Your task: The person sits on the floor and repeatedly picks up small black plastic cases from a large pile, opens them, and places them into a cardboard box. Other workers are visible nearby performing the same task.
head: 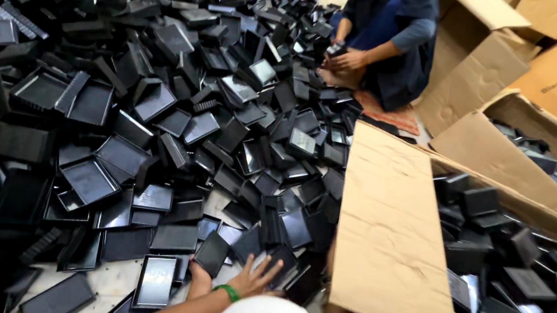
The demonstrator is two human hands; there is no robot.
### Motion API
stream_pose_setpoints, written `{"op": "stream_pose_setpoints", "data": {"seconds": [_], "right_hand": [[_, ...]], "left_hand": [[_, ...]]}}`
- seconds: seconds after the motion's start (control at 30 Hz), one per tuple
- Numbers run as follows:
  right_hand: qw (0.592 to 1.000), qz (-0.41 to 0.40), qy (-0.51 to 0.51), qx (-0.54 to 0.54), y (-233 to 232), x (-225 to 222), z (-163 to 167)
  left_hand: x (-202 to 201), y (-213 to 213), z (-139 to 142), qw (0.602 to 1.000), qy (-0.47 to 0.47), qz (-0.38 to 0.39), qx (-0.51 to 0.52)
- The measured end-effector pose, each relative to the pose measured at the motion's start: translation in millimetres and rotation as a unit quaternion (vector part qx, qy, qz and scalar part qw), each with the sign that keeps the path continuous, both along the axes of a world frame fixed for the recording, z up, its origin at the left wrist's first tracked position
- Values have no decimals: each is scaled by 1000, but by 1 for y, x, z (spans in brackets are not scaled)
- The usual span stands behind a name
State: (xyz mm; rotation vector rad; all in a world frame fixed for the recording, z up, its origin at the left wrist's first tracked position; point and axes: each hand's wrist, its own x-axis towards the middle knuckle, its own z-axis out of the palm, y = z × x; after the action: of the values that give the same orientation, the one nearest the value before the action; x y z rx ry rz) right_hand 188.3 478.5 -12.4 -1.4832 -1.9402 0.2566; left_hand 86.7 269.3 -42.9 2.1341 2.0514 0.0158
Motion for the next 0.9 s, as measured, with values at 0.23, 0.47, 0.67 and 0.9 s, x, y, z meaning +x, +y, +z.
{"op": "stream_pose_setpoints", "data": {"seconds": [0.23, 0.47, 0.67, 0.9], "right_hand": [[989, 82, -54, -112, 52, -28, 4], [837, 269, 331, -344, -4, -121, -2], [846, 457, 217, -166, -70, -190, 44], [764, 554, 241, -227, -233, -345, 113]], "left_hand": [[-3, 10, -31, 987, 56, 14, 151], [-70, 10, -4, 982, 95, 85, 139], [-166, -26, 18, 956, 265, 88, 88], [-322, -211, 124, 815, 372, 438, -68]]}}
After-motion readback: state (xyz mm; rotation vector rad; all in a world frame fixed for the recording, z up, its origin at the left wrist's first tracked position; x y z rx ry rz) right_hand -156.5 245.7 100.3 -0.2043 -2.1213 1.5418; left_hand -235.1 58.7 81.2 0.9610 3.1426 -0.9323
